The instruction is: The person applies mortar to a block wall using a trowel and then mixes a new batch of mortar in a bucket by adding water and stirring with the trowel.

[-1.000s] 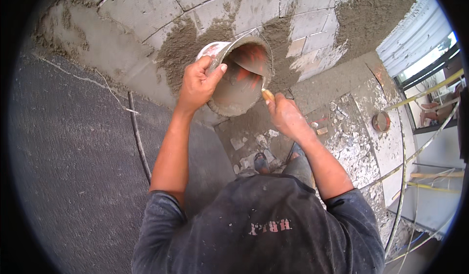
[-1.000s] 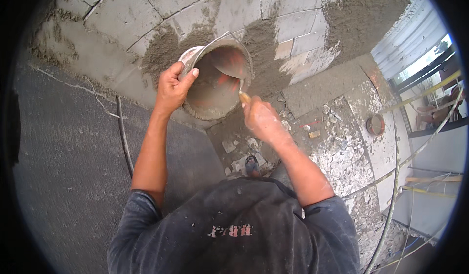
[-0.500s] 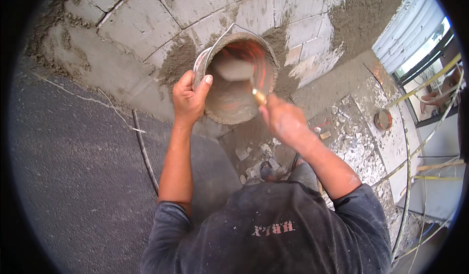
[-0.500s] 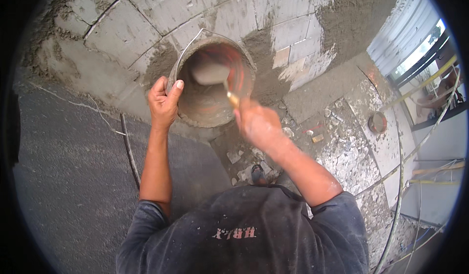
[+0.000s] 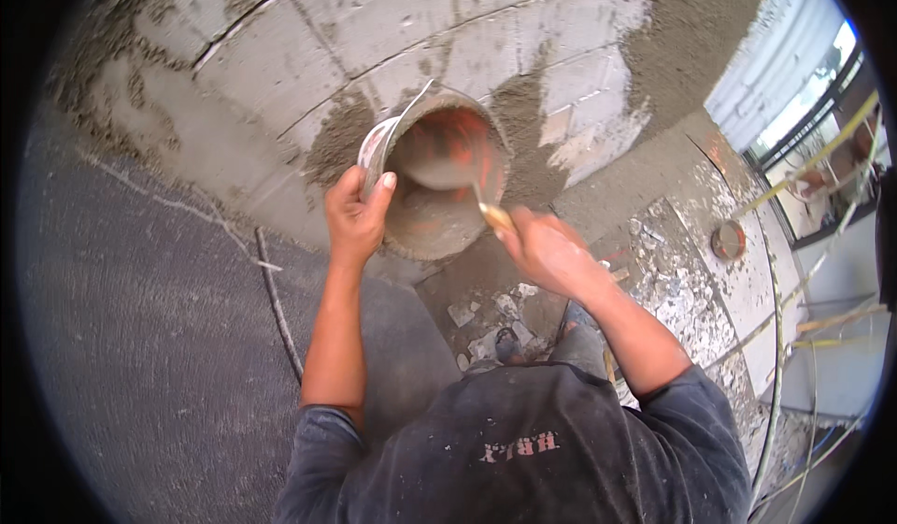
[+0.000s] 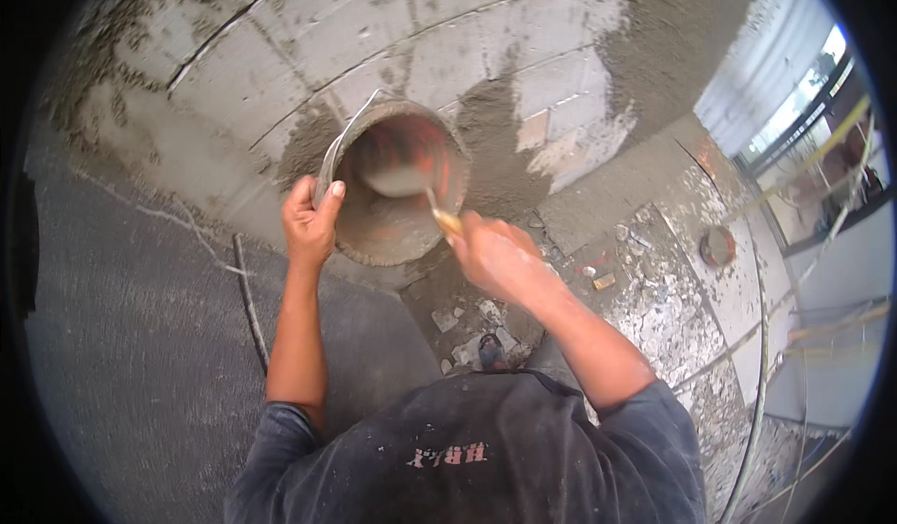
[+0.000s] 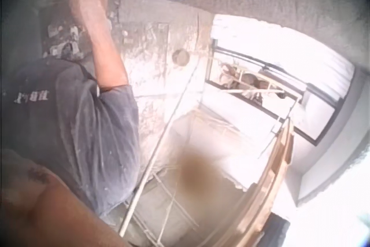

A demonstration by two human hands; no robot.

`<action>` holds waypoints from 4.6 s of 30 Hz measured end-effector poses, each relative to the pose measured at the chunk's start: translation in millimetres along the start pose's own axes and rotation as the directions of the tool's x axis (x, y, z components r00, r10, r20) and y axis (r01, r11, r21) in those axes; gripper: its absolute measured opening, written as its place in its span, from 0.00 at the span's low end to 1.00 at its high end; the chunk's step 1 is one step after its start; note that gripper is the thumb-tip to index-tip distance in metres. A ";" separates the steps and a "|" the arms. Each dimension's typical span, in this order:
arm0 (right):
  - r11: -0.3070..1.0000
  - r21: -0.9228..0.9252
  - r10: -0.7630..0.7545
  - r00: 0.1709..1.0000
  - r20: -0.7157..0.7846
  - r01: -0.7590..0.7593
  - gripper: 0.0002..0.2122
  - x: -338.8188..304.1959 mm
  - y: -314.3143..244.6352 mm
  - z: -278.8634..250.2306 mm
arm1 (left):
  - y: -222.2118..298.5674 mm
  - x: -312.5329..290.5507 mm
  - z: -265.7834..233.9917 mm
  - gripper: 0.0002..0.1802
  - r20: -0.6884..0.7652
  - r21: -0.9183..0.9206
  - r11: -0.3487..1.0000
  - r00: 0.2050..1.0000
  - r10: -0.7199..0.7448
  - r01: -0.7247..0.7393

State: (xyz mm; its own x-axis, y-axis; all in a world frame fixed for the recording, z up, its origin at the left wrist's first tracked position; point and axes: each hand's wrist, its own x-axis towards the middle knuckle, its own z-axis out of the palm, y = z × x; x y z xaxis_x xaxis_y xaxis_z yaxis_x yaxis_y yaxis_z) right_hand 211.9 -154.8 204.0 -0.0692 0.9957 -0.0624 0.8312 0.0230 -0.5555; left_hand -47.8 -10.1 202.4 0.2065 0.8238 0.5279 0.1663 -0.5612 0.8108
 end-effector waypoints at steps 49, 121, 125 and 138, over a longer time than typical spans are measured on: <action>-0.764 0.357 -0.510 0.842 0.175 -0.537 0.26 -69.2 120.1 107.0 | -25.1 -1.9 139.4 0.25 0.274 -0.070 0.995 0.961 -0.046 0.068; -0.587 0.803 0.802 -0.217 0.557 -0.108 0.13 -387.1 466.4 254.8 | -23.2 -151.2 703.2 0.31 0.920 0.321 0.752 -0.377 -0.105 0.575; -0.621 0.776 0.781 -0.167 0.602 -0.112 0.18 -386.0 486.8 268.5 | -134.1 -117.9 671.3 0.36 0.961 0.257 0.948 -0.149 -0.232 0.186; -0.376 0.677 0.925 -0.207 0.320 -0.632 0.23 -343.3 574.8 232.0 | -373.4 -9.5 438.3 0.27 0.670 0.732 0.676 -0.092 -0.737 -0.082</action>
State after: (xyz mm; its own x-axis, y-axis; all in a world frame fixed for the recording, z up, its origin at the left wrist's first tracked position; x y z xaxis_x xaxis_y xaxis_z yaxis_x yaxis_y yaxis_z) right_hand 585.5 -504.4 -286.3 0.6065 -0.2137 -0.7658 -0.6422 -0.6995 -0.3135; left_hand 310.7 156.8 -216.2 0.5044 0.2843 -0.8153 0.8016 -0.5052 0.3198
